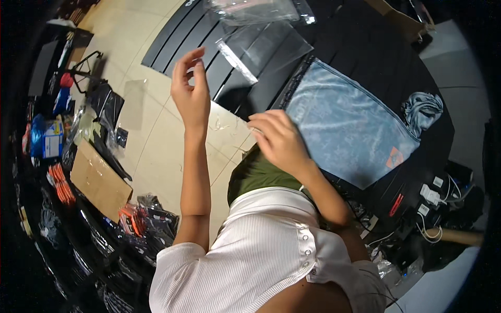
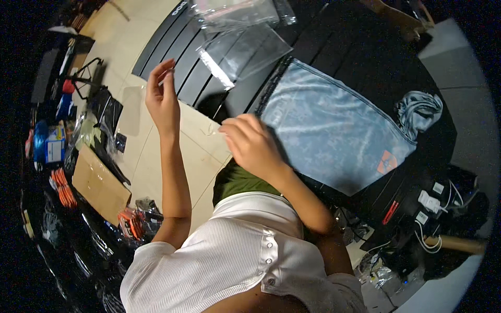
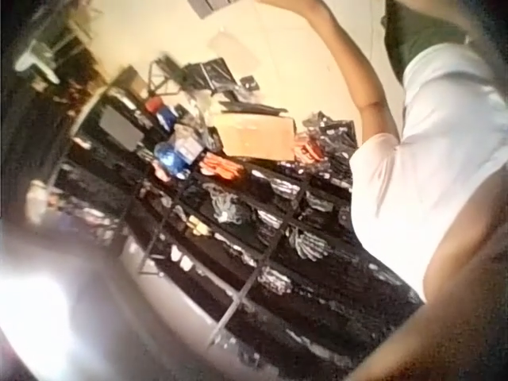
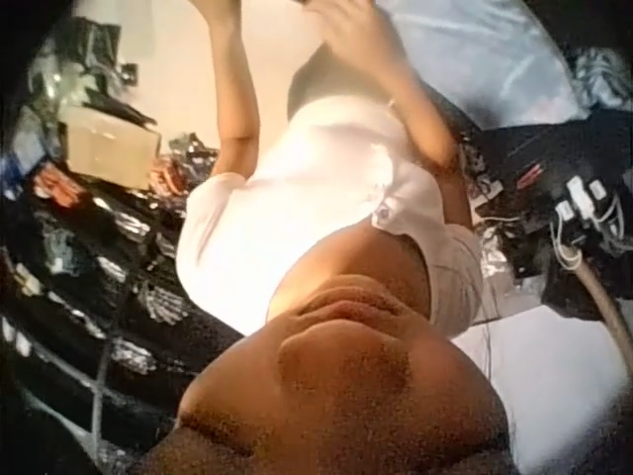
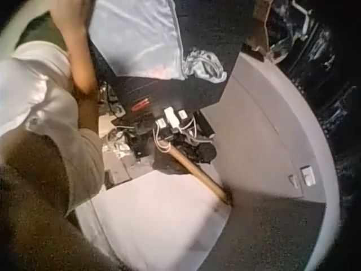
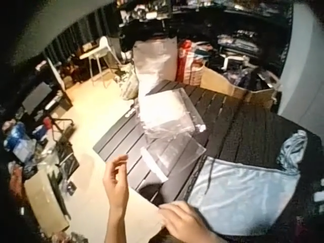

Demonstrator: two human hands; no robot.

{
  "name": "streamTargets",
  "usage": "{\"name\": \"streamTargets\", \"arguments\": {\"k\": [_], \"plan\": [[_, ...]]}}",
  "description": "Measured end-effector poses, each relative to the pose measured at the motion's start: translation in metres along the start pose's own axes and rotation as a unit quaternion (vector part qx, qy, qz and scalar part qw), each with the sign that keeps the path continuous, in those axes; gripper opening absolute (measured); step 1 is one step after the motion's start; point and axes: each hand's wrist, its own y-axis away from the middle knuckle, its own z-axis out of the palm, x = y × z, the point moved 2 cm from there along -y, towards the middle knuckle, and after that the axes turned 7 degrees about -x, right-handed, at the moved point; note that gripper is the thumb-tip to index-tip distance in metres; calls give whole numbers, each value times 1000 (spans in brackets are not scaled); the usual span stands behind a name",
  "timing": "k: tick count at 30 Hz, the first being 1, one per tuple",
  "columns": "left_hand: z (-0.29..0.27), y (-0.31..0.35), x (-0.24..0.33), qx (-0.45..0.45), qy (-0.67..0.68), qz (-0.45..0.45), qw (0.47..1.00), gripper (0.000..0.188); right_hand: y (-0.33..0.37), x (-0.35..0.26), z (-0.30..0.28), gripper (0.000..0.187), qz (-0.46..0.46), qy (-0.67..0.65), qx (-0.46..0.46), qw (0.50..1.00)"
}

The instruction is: Trimming loose threads from neck gaiters using snips and packaging them into plastic sleeves.

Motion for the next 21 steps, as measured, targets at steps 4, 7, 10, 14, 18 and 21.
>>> {"name": "streamTargets", "arguments": {"k": [4, 7, 10, 14, 18, 21], "plan": [[43, -2, 16, -81, 42, 5, 996, 16, 48, 17, -91, 13, 133, 149, 128, 971], [69, -1, 18, -161, 116, -46, 979, 17, 118, 53, -162, 14, 230, 203, 356, 883], [101, 7, 24, -279, 82, -155, 944, 22, 198, 86, -227, 24, 335, 138, 505, 783], [148, 14, 32, -301, -53, 6, 952, 27, 240, 111, -264, 34, 359, 107, 533, 759], [180, 13, 25, -311, -175, -15, 934, 27, 227, 127, -271, 50, 470, 50, 428, 770], [186, 11, 8, -270, -223, 3, 937, 22, 232, 146, -275, 23, 481, -34, 386, 786]]}}
